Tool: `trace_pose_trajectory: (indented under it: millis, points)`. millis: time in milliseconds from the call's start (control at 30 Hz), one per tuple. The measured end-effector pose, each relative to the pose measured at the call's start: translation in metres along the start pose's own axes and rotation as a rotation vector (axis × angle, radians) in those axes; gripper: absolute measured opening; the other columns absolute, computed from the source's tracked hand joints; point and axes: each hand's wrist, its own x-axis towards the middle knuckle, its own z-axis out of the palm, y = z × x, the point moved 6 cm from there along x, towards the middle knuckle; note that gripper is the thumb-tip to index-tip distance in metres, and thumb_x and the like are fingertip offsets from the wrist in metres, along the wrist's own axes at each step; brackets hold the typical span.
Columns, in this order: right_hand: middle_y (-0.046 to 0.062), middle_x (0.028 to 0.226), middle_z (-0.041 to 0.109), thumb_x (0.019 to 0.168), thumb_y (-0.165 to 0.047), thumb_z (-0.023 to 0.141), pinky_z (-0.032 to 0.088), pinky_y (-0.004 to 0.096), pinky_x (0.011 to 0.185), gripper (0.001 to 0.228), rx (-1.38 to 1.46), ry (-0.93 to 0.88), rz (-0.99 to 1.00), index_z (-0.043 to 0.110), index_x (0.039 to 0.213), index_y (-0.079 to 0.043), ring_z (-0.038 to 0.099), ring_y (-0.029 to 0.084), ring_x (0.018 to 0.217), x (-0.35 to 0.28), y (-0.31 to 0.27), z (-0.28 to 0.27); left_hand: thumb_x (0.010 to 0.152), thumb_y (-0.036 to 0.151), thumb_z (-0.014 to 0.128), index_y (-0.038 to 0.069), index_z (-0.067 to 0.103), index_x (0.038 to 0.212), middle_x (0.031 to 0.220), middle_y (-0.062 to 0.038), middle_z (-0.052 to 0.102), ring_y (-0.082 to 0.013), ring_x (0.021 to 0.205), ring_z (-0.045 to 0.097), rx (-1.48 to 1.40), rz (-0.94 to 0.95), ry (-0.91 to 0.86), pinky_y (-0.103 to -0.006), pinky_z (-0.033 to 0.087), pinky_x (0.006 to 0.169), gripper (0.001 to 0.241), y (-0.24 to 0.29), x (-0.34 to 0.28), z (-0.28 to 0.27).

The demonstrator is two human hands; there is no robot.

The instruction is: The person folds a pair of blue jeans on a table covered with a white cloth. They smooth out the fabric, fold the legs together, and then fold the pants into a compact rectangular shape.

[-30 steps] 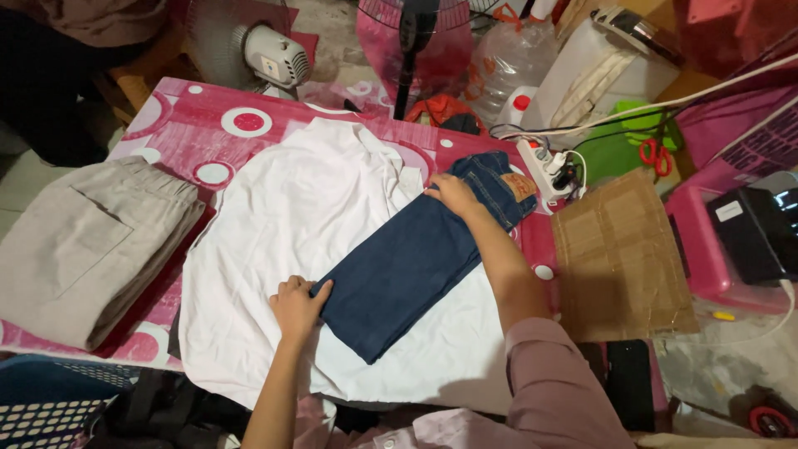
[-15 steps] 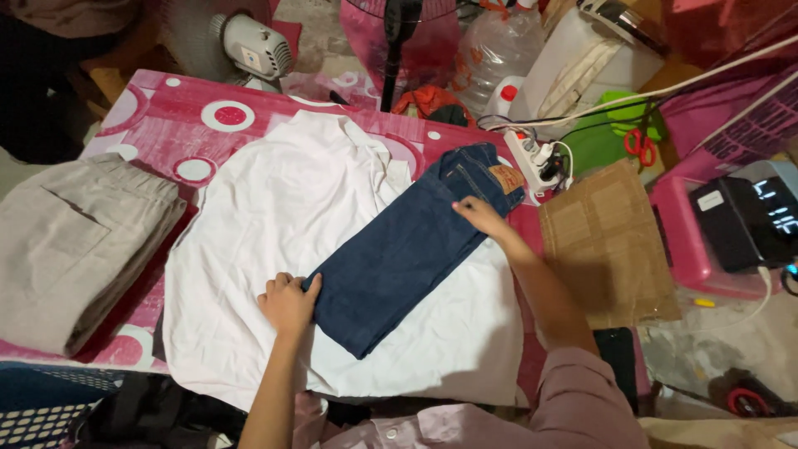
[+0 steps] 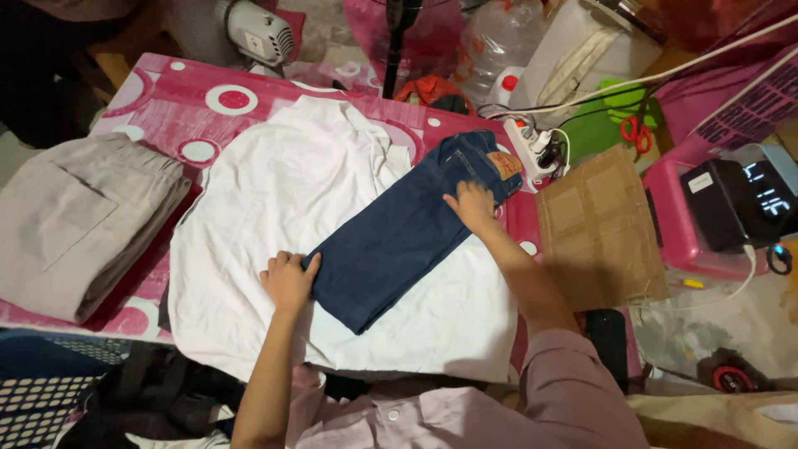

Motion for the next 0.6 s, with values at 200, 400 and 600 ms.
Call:
trace_pose_trajectory:
  millis: [200, 400, 600]
  points:
    - [0.013, 0.153, 0.051, 0.093, -0.041, 0.066, 0.043, 0.054, 0.11, 0.056, 0.072, 0.256, -0.258, 0.057, 0.142, -0.015, 0.045, 0.035, 0.142, -0.012, -0.092, -0.048, 0.083, 0.048, 0.073, 0.007, 0.064, 0.118, 0.122, -0.015, 0.063, -0.0372, 0.112, 0.055, -0.214, 0.303, 0.218, -0.0534, 0.039, 0.094, 0.054, 0.065, -0.06, -0.066]
    - [0.009, 0.159, 0.042, 0.097, -0.047, 0.06, 0.021, 0.073, 0.112, 0.056, 0.09, 0.132, -0.446, 0.052, 0.149, -0.029, 0.03, 0.039, 0.149, -0.017, -0.143, -0.015, 0.077, 0.034, 0.078, 0.008, 0.063, 0.125, 0.125, -0.016, 0.062, -0.036, 0.114, 0.055, -0.17, 0.635, 0.182, -0.0544, 0.039, 0.099, 0.058, 0.118, -0.13, -0.072]
    - [0.006, 0.161, 0.039, 0.101, -0.049, 0.053, 0.017, 0.073, 0.116, 0.054, 0.047, 0.124, -0.428, 0.049, 0.152, -0.033, 0.029, 0.036, 0.151, -0.016, -0.139, 0.003, 0.069, 0.024, 0.078, 0.013, 0.065, 0.125, 0.124, -0.011, 0.063, -0.0322, 0.114, 0.058, -0.13, 0.534, 0.143, -0.0522, 0.041, 0.099, 0.059, 0.113, -0.132, -0.072]
